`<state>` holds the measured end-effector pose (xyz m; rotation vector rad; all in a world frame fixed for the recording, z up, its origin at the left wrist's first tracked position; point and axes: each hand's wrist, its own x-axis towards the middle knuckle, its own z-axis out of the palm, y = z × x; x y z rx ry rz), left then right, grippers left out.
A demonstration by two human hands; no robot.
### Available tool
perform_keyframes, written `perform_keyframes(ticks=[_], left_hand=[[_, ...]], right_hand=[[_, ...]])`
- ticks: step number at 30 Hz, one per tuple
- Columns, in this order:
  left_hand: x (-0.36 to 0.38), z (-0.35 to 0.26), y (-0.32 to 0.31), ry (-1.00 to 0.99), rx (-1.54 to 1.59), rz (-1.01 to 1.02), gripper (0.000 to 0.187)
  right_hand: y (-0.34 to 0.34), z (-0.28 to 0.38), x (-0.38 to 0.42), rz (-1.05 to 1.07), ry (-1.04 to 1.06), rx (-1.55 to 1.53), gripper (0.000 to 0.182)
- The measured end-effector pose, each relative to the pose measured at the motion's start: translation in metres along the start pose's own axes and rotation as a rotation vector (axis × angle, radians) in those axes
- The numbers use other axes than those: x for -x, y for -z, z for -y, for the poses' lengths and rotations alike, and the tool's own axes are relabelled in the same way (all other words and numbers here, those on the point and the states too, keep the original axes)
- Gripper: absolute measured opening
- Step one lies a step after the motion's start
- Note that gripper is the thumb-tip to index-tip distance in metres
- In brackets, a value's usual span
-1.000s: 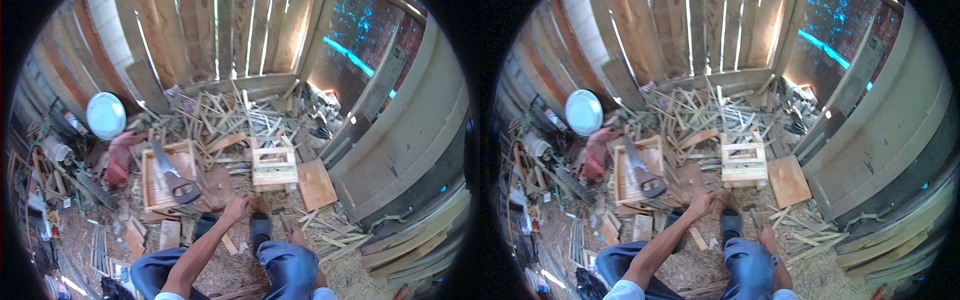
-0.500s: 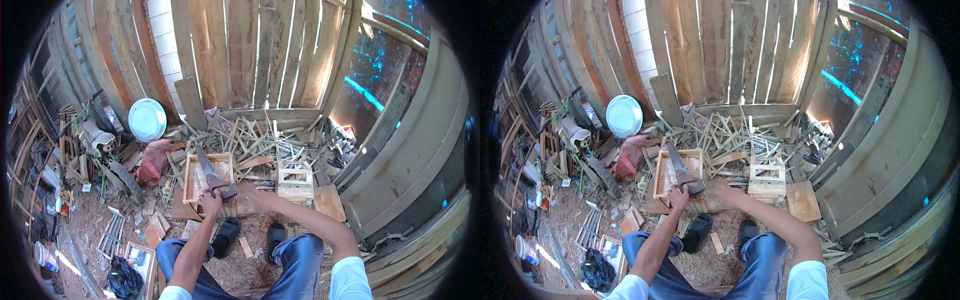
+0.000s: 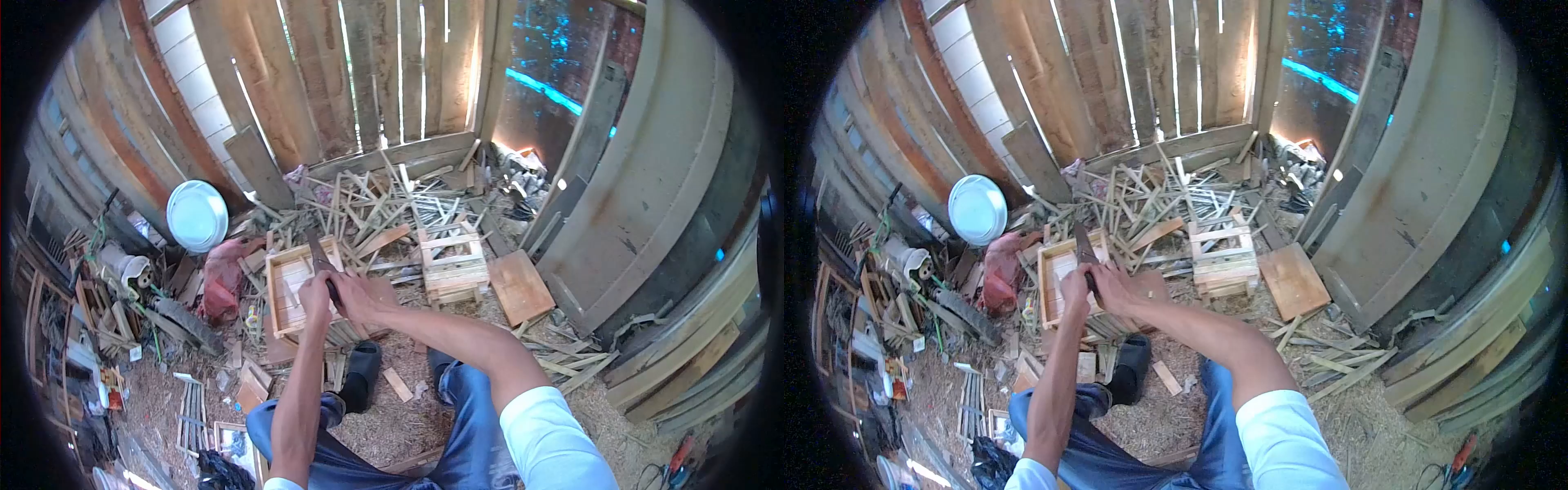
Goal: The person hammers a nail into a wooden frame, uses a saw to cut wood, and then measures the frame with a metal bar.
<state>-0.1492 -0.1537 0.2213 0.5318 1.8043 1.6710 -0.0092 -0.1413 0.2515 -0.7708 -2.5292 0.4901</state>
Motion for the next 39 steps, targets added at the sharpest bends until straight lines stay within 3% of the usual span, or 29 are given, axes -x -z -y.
perform_keyframes(ticks=[1, 2, 3, 4, 6, 8, 9, 10, 11, 12, 14, 17, 21, 23, 26, 29, 35, 38, 39], left_hand=[[0.015, -0.025, -0.008, 0.005, -0.01, 0.057, 0.026], [0.021, -0.039, -0.017, -0.008, -0.072, 0.126, 0.026], [0.025, -0.049, -0.026, -0.021, -0.135, 0.189, 0.026], [0.03, -0.057, -0.038, -0.021, -0.131, 0.192, 0.026], [0.037, -0.072, -0.069, -0.315, -0.185, 0.322, 0.031], [0.042, -0.086, -0.104, -0.374, -0.144, 0.438, 0.03], [0.044, -0.085, -0.116, -0.433, -0.105, 0.557, 0.031], [0.042, -0.075, -0.126, -0.427, -0.116, 0.561, 0.031], [0.036, -0.057, -0.138, -0.376, -0.277, 0.622, 0.028], [0.027, -0.037, -0.151, -0.325, -0.431, 0.679, 0.025], [0.008, 0.025, -0.171, -0.585, -0.585, 0.81, 0.027], [0.005, 0.07, -0.2, -0.497, -0.773, 0.978, 0.028], [-0.015, 0.142, -0.247, -0.627, -0.757, 0.903, 0.033], [-0.023, 0.164, -0.261, -0.796, -1.116, 0.924, 0.036], [-0.042, 0.185, -0.275, -0.892, -1.193, 1.005, 0.043], [-0.042, 0.18, -0.275, -0.968, -1.331, 1.015, 0.047], [-0.007, 0.163, -0.275, -1.008, -1.509, 1.025, 0.038], [0.009, 0.139, -0.268, -1.278, -1.345, 0.884, 0.034], [0.017, 0.121, -0.269, -1.284, -1.352, 0.882, 0.034]], right_hand=[[0.03, 0.008, 0.003, 0.04, -0.094, -0.018, 0.06], [0.025, 0.002, 0.005, -0.138, -0.076, -0.118, 0.058], [0.025, -0.009, -0.001, -0.147, -0.078, -0.105, 0.058], [0.023, -0.016, -0.004, -0.277, -0.197, -0.254, 0.054], [0.043, -0.03, -0.004, -0.409, -0.449, -0.415, 0.042], [0.051, -0.096, -0.011, -0.552, -0.427, -0.553, 0.034], [0.098, -0.088, 0.009, -0.606, -0.505, -0.694, 0.024], [0.111, -0.109, 0.023, -0.538, -0.64, -0.752, 0.028], [0.145, -0.093, 0.05, -0.605, -0.645, -0.847, 0.032], [0.133, -0.129, 0.078, -0.629, -0.548, -0.699, 0.036], [0.134, -0.138, 0.137, -0.814, -0.574, -0.617, 0.035], [0.127, -0.132, 0.206, -0.885, -0.779, -0.84, 0.029], [0.089, -0.14, 0.265, -1.018, -0.843, -0.939, 0.029], [0.081, -0.139, 0.282, -1.0, -0.83, -0.906, 0.037], [0.084, -0.137, 0.293, -1.017, -0.865, -0.939, 0.042], [0.088, -0.138, 0.298, -1.016, -0.876, -1.006, 0.04], [0.118, -0.119, 0.308, -1.031, -0.887, -0.936, 0.037], [0.126, -0.111, 0.33, -1.059, -0.811, -0.966, 0.042], [0.132, -0.104, 0.334, -1.033, -0.777, -0.93, 0.044]])
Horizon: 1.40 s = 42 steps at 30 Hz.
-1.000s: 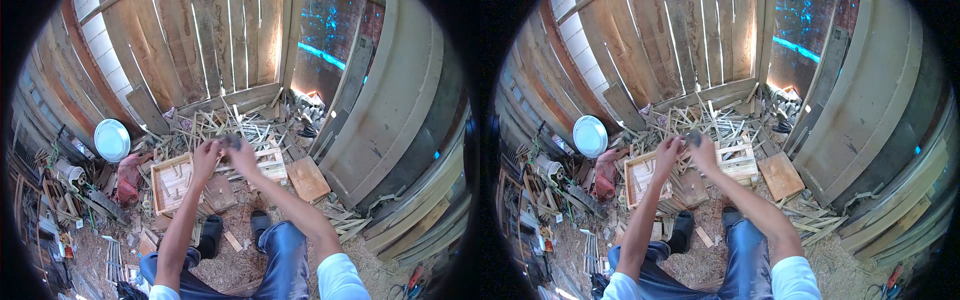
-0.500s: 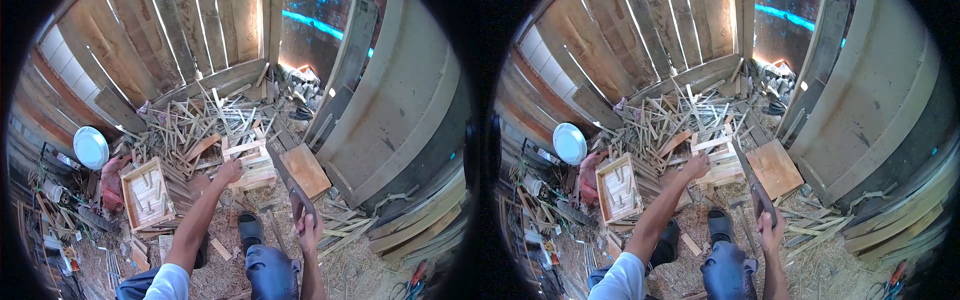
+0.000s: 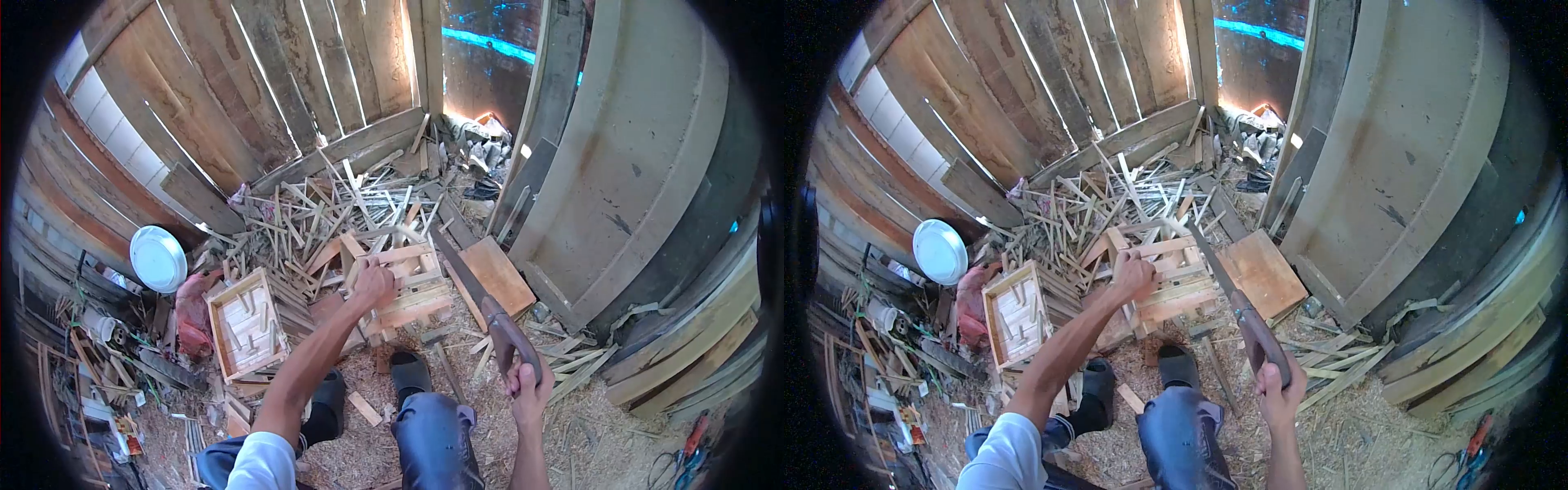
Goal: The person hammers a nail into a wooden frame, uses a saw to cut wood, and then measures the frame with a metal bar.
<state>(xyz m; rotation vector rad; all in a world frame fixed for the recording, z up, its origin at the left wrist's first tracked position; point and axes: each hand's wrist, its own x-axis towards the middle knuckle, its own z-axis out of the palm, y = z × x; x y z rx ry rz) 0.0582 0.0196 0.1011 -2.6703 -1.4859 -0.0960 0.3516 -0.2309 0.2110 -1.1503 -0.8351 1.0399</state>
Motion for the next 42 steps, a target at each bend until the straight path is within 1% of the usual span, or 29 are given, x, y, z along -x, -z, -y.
perform_keyframes(ticks=[2, 3, 4, 6, 7, 8, 9, 10, 11, 12, 14, 15, 16, 18, 19, 20, 22, 24, 26, 28, 30, 32, 34, 36, 38, 39, 40, 41, 42], left_hand=[[-0.009, -0.006, 0.039, 0.203, 0.03, 0.301, 0.048], [-0.014, 0.001, 0.042, 0.301, 0.031, 0.367, 0.056], [-0.016, 0.005, 0.057, 0.31, 0.023, 0.371, 0.056], [-0.015, 0.013, 0.078, 0.488, 0.241, 0.536, 0.062], [-0.011, 0.02, 0.084, 0.495, 0.239, 0.524, 0.057], [-0.003, 0.032, 0.075, 0.499, 0.228, 0.528, 0.057], [0.006, 0.05, 0.052, 0.539, 0.376, 0.412, 0.057], [0.011, 0.053, 0.052, 0.572, 0.524, 0.292, 0.058], [0.013, 0.057, 0.052, 0.675, 0.728, 0.424, 0.053], [0.015, 0.056, 0.054, 0.675, 0.726, 0.426, 0.053], [0.021, 0.05, 0.056, 0.605, 0.685, 0.409, 0.046], [0.025, 0.042, 0.074, 0.436, 0.685, 0.484, 0.04], [0.024, 0.042, 0.067, 0.429, 0.687, 0.49, 0.04], [0.022, 0.038, 0.046, 0.755, 1.008, 0.455, 0.034], [0.037, 0.037, 0.036, 0.422, 1.107, 0.224, 0.03], [0.034, 0.042, 0.028, 0.422, 1.113, 0.23, 0.03], [0.022, 0.04, 0.049, 0.981, 1.17, 0.349, 0.022], [0.024, 0.048, 0.043, 0.994, 1.22, 0.331, 0.02], [0.026, 0.044, 0.054, 1.062, 1.187, 0.331, 0.028], [0.028, 0.05, 0.041, 1.098, 1.201, 0.362, 0.026], [0.037, 0.049, 0.026, 1.139, 1.343, 0.353, 0.026], [0.043, 0.043, 0.016, 1.112, 1.414, 0.42, 0.023], [0.044, 0.03, 0.0, 1.235, 1.441, 0.301, 0.018], [0.049, 0.017, -0.012, 1.219, 1.479, 0.261, 0.014], [0.048, 0.001, -0.022, 1.275, 1.591, 0.003, 0.011], [0.044, -0.005, -0.032, 1.249, 1.656, -0.066, 0.009], [0.042, -0.001, -0.067, 1.26, 1.658, -0.066, 0.009], [0.043, 0.009, -0.121, 1.267, 1.759, -0.099, 0.008], [0.042, 0.011, -0.151, 1.269, 1.859, -0.131, 0.01]], right_hand=[[0.001, 0.013, 0.006, -0.005, 0.038, 0.024, 0.045], [0.001, 0.016, 0.009, -0.023, 0.045, -0.01, 0.044], [0.0, 0.019, 0.012, -0.041, 0.046, -0.044, 0.044], [-0.002, 0.022, 0.017, -0.044, 0.044, -0.033, 0.043], [-0.004, 0.02, 0.018, -0.059, 0.053, -0.015, 0.043], [-0.005, 0.017, 0.02, -0.057, 0.049, -0.026, 0.043], [-0.006, 0.014, 0.022, -0.053, 0.033, -0.025, 0.042], [-0.007, 0.011, 0.023, -0.05, 0.019, -0.021, 0.042], [-0.008, 0.009, 0.026, -0.051, 0.017, -0.023, 0.042], [-0.008, 0.008, 0.028, -0.046, -0.013, 0.014, 0.041], [-0.013, 0.006, 0.028, -0.048, -0.039, 0.048, 0.041], [-0.016, 0.006, 0.028, -0.051, -0.037, 0.052, 0.039], [-0.017, 0.006, 0.027, -0.055, -0.037, 0.059, 0.038], [-0.02, 0.008, 0.024, -0.058, -0.025, 0.084, 0.037], [-0.02, 0.009, 0.023, -0.05, -0.01, 0.104, 0.036], [-0.019, 0.01, 0.023, -0.054, -0.015, 0.11, 0.036], [-0.02, 0.01, 0.022, -0.052, -0.007, 0.112, 0.034], [-0.019, 0.007, 0.024, -0.056, -0.022, 0.12, 0.034], [-0.021, 0.002, 0.024, -0.06, -0.037, 0.121, 0.033], [-0.023, -0.007, 0.027, -0.097, -0.068, 0.18, 0.032], [-0.027, -0.01, 0.027, -0.111, -0.075, 0.209, 0.032], [-0.028, -0.014, 0.025, -0.121, -0.062, 0.246, 0.032], [-0.028, -0.017, 0.024, -0.093, -0.046, 0.279, 0.033], [-0.026, -0.021, 0.026, -0.088, -0.046, 0.293, 0.034], [-0.025, -0.023, 0.028, -0.075, -0.051, 0.273, 0.035], [-0.027, -0.022, 0.027, -0.07, -0.054, 0.278, 0.035], [-0.03, -0.019, 0.026, -0.087, -0.075, 0.255, 0.036], [-0.032, -0.018, 0.026, -0.105, -0.099, 0.233, 0.036], [-0.035, -0.019, 0.025, -0.104, -0.107, 0.237, 0.036]])
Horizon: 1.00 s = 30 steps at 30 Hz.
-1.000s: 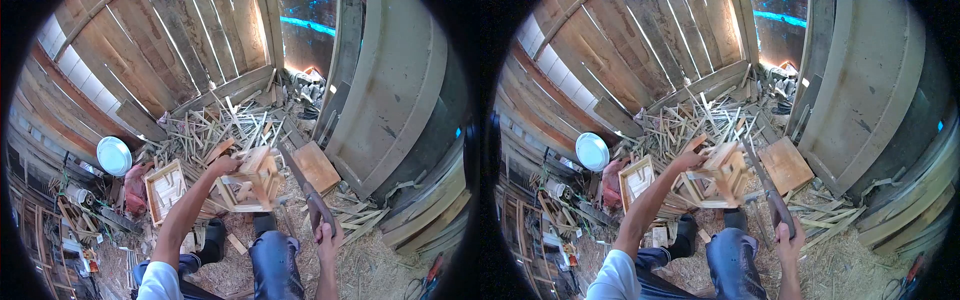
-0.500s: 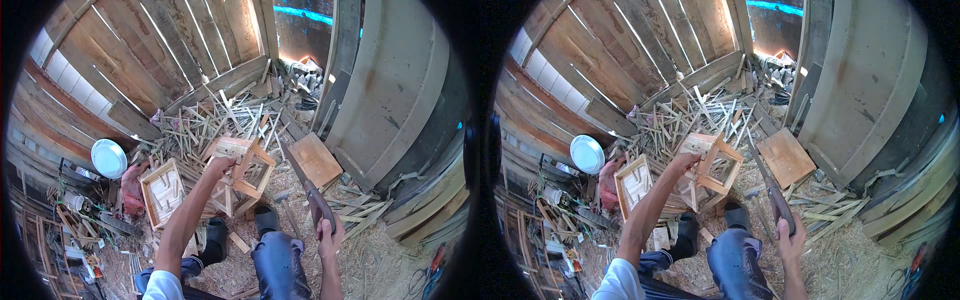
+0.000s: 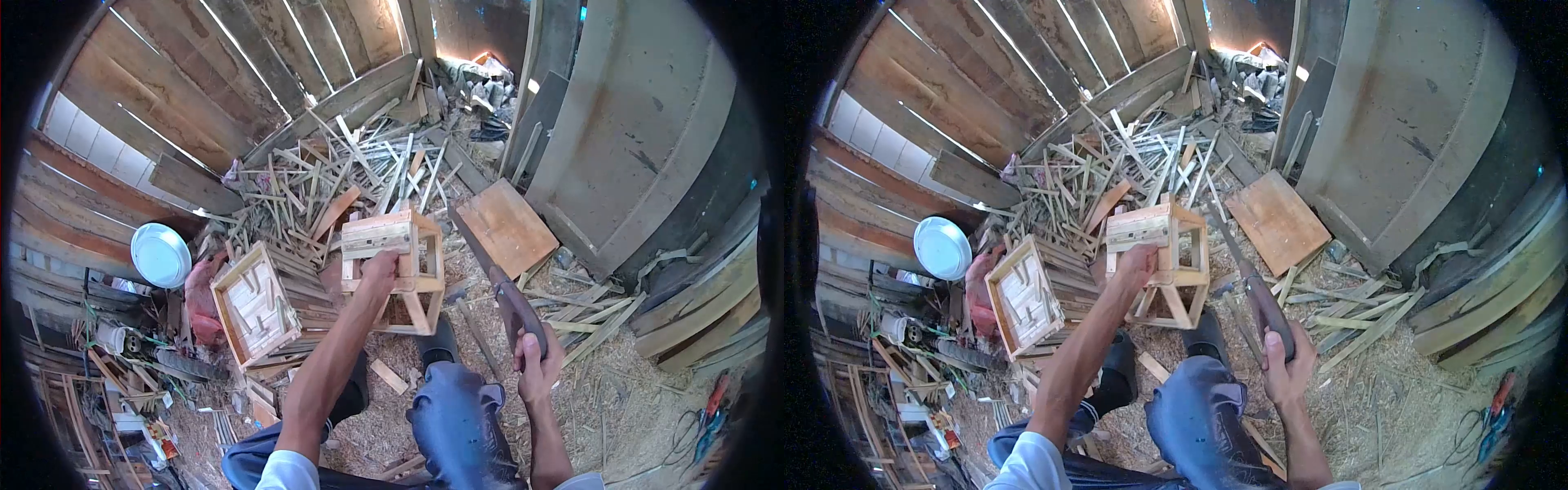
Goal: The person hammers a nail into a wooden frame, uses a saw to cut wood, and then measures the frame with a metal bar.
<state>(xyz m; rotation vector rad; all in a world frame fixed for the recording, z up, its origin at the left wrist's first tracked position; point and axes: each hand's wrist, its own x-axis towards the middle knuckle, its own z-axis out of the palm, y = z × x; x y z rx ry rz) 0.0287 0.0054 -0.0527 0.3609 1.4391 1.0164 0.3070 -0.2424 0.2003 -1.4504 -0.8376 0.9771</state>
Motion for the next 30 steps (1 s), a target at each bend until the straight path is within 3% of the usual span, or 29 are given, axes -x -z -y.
perform_keyframes(ticks=[1, 5, 13, 15, 16, 18, 19, 20, 22, 24, 26, 30], left_hand=[[0.104, -0.062, -0.04, 0.066, 0.007, -0.008, 0.018], [0.093, -0.052, -0.054, 0.204, 0.081, 0.177, 0.006], [0.073, -0.048, -0.068, 0.291, 0.233, 0.237, 0.009], [0.094, -0.046, -0.074, 0.144, -0.125, 0.205, 0.007], [0.089, -0.027, -0.07, 0.147, -0.126, 0.2, 0.007], [0.088, 0.013, -0.057, -0.9, -0.681, 0.115, 0.013], [0.12, -0.004, -0.057, -0.835, -1.011, 0.221, 0.033], [0.133, -0.009, -0.056, -0.835, -1.01, 0.22, 0.033], [0.147, -0.009, -0.051, -1.303, -1.546, 0.241, 0.053], [0.144, -0.006, -0.043, -1.279, -1.606, 0.241, 0.062], [0.135, -0.005, -0.038, -1.053, -1.597, 0.309, 0.071], [0.142, -0.016, -0.034, -1.079, -1.863, 0.418, 0.08]], right_hand=[[-0.003, 0.0, -0.001, -0.001, 0.011, -0.03, 0.038], [-0.008, -0.006, -0.005, -0.003, 0.036, -0.068, 0.043], [-0.02, -0.014, -0.007, -0.016, -0.026, -0.128, 0.045], [-0.022, -0.016, -0.01, -0.028, -0.036, -0.142, 0.044], [-0.023, -0.018, -0.012, -0.029, -0.04, -0.132, 0.044], [-0.024, -0.021, -0.013, -0.028, -0.046, -0.123, 0.043], [-0.025, -0.023, -0.014, -0.032, -0.039, -0.123, 0.042], [-0.025, -0.025, -0.015, -0.034, -0.032, -0.122, 0.042], [-0.024, -0.026, -0.014, -0.025, -0.023, -0.132, 0.042], [-0.022, -0.025, -0.014, -0.021, -0.008, -0.142, 0.042], [-0.018, -0.021, -0.013, -0.009, -0.006, -0.141, 0.043], [-0.008, -0.018, -0.009, -0.035, -0.037, -0.17, 0.044]])
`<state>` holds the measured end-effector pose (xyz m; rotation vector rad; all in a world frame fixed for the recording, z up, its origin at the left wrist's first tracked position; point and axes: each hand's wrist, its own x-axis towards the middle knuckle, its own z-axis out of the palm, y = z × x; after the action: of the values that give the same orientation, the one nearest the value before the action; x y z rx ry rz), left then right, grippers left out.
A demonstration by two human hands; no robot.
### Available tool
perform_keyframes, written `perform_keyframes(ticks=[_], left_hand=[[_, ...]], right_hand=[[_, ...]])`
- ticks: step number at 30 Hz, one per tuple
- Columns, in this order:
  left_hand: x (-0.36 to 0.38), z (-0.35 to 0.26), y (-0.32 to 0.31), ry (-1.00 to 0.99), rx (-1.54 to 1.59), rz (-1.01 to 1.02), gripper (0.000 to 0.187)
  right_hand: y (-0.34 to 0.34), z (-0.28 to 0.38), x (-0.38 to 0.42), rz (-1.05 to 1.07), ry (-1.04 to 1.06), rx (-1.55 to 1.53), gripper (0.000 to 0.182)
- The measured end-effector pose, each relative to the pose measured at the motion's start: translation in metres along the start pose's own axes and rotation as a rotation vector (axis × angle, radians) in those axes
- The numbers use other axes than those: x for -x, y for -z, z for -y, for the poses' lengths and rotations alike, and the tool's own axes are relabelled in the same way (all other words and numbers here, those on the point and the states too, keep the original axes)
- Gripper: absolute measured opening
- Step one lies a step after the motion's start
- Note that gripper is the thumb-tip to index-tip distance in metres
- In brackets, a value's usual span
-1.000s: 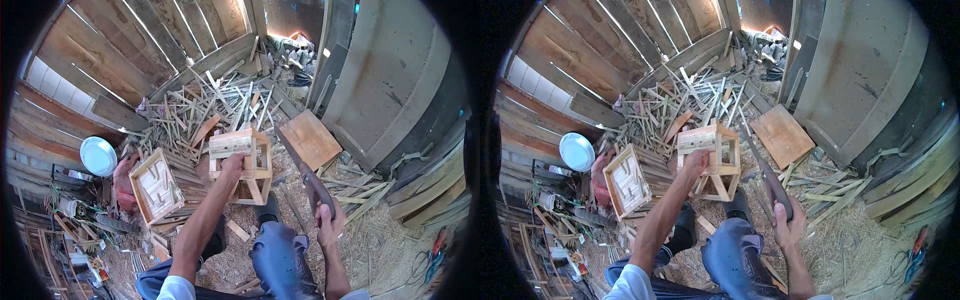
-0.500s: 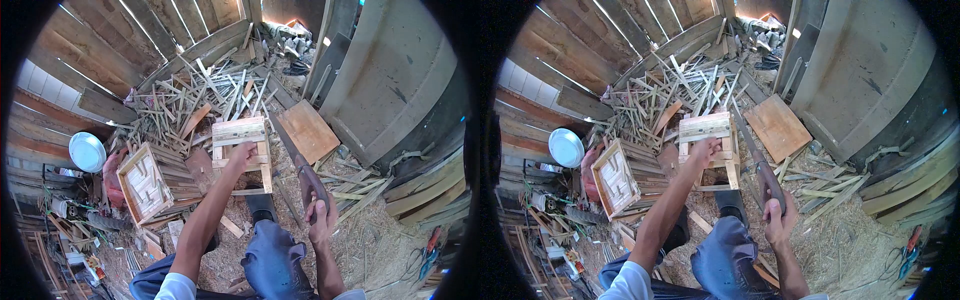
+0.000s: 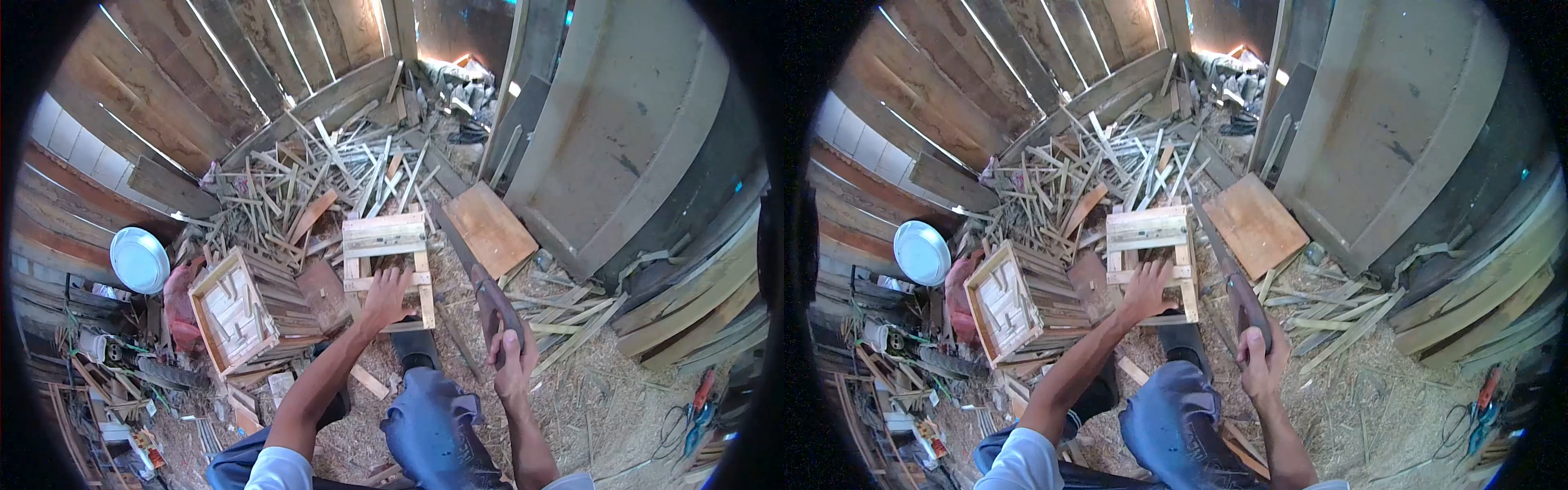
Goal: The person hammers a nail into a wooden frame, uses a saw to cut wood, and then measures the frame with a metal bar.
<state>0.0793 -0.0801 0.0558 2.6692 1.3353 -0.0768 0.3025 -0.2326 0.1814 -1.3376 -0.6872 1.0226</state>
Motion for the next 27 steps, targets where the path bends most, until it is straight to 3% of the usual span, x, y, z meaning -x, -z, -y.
perform_keyframes(ticks=[1, 2, 4, 7, 12, 15, 19, 22, 23, 25, 27], left_hand=[[-0.002, 0.005, -0.003, -0.031, 0.015, -0.08, 0.056], [-0.007, 0.015, -0.005, -0.034, 0.007, -0.099, 0.056], [-0.015, 0.024, 0.011, 0.036, 0.094, 0.082, 0.029], [-0.025, 0.043, 0.053, 0.029, -0.023, 0.136, 0.021], [-0.045, 0.089, 0.106, -0.099, -0.017, 0.037, 0.029], [-0.051, 0.099, 0.117, -0.164, -0.139, 0.165, 0.018], [-0.04, 0.102, 0.096, -0.007, 0.016, 0.289, 0.022], [-0.019, 0.099, 0.094, -0.16, 0.031, 0.305, 0.017], [-0.012, 0.098, 0.087, -0.151, 0.028, 0.307, 0.017], [-0.001, 0.098, 0.062, -0.139, -0.093, 0.524, 0.028], [0.01, 0.091, 0.055, -0.049, -0.107, 0.546, 0.029]], right_hand=[[0.004, -0.002, 0.001, 0.004, 0.021, 0.001, 0.045], [0.009, -0.002, 0.002, 0.007, 0.043, 0.003, 0.045], [0.016, 0.003, 0.003, 0.029, 0.077, 0.051, 0.051], [0.028, 0.004, 0.007, 0.02, 0.13, 0.025, 0.046], [0.02, -0.002, 0.01, -0.009, 0.067, 0.018, 0.046], [0.006, -0.008, 0.01, 0.012, 0.027, -0.046, 0.046], [-0.001, -0.012, 0.009, 0.034, 0.002, -0.025, 0.045], [0.005, -0.022, 0.01, 0.057, -0.04, -0.034, 0.043], [0.009, -0.022, 0.01, 0.072, -0.053, -0.035, 0.046], [0.013, -0.028, 0.012, 0.063, -0.064, -0.031, 0.045], [0.014, -0.028, 0.015, 0.021, -0.079, -0.051, 0.045]])
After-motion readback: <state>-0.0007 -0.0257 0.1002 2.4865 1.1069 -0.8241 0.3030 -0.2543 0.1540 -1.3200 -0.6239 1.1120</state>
